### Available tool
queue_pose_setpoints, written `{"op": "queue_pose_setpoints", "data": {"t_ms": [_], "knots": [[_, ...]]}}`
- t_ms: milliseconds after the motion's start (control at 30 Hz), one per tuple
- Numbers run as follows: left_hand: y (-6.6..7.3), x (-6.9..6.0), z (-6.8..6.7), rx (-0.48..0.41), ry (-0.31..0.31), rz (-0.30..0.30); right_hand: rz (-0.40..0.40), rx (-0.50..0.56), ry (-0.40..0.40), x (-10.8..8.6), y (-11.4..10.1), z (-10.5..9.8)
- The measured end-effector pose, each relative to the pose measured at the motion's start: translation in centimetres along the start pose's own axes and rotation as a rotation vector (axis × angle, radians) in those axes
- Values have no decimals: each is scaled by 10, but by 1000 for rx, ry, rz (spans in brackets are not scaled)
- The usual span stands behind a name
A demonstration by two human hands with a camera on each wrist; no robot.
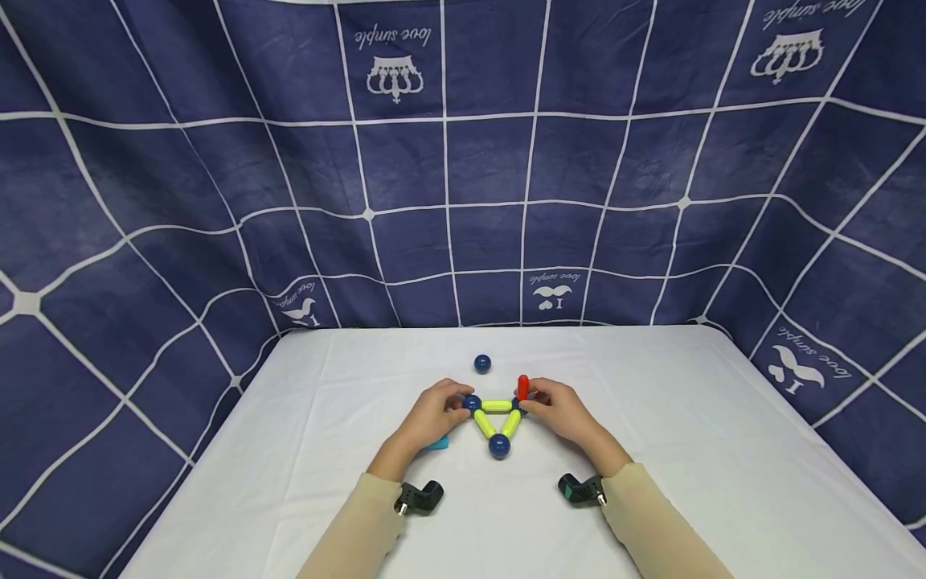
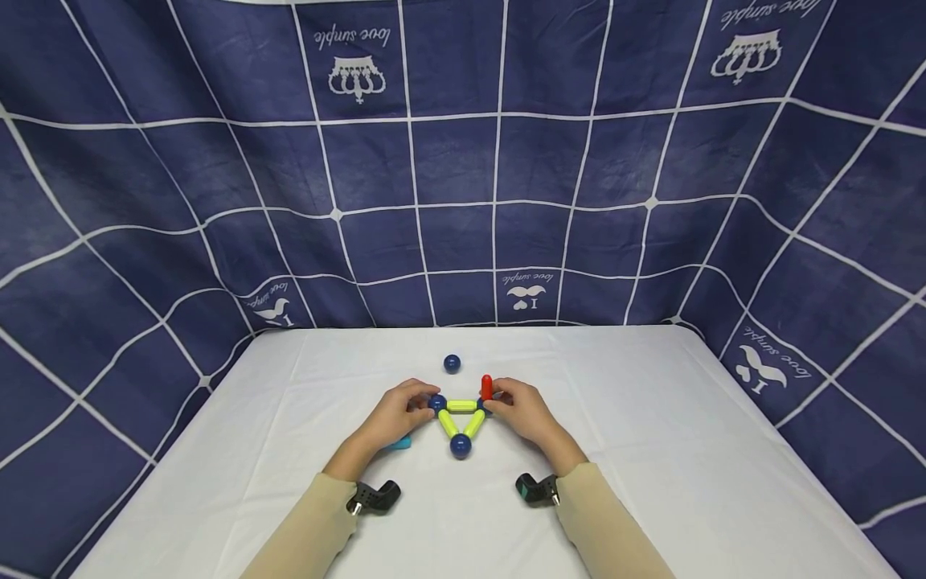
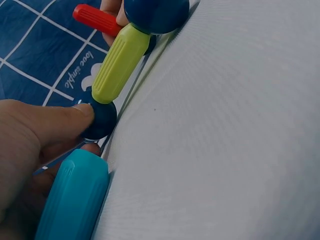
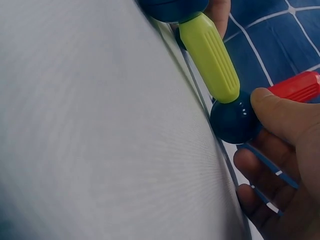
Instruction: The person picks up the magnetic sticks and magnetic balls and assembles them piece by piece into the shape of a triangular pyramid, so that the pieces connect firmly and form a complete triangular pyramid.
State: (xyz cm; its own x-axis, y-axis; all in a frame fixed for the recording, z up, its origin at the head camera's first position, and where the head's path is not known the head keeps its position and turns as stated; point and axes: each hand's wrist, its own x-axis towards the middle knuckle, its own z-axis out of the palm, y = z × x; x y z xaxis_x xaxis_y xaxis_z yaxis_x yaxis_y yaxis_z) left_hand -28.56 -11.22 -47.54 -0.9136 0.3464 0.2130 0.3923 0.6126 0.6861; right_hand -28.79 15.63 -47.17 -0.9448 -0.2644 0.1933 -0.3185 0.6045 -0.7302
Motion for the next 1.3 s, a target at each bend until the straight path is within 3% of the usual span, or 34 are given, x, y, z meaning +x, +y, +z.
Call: {"op": "queue_pose_setpoints", "data": {"t_ms": [233, 400, 633, 1033, 1300], "knots": [[5, -1, -2, -48, 45, -54, 11, 15, 14, -1, 4, 0], [9, -1, -4, -80, 76, -85, -33, 13, 42, -4, 9, 0], [11, 0, -6, -108, 80, -88, -72, 13, 79, -6, 13, 1], [4, -2, -26, -79, -6, -122, -32, 38, 69, -9, 12, 4], [-10, -11, -53, -61, -179, -128, -36, 35, 41, -9, 13, 3]]}}
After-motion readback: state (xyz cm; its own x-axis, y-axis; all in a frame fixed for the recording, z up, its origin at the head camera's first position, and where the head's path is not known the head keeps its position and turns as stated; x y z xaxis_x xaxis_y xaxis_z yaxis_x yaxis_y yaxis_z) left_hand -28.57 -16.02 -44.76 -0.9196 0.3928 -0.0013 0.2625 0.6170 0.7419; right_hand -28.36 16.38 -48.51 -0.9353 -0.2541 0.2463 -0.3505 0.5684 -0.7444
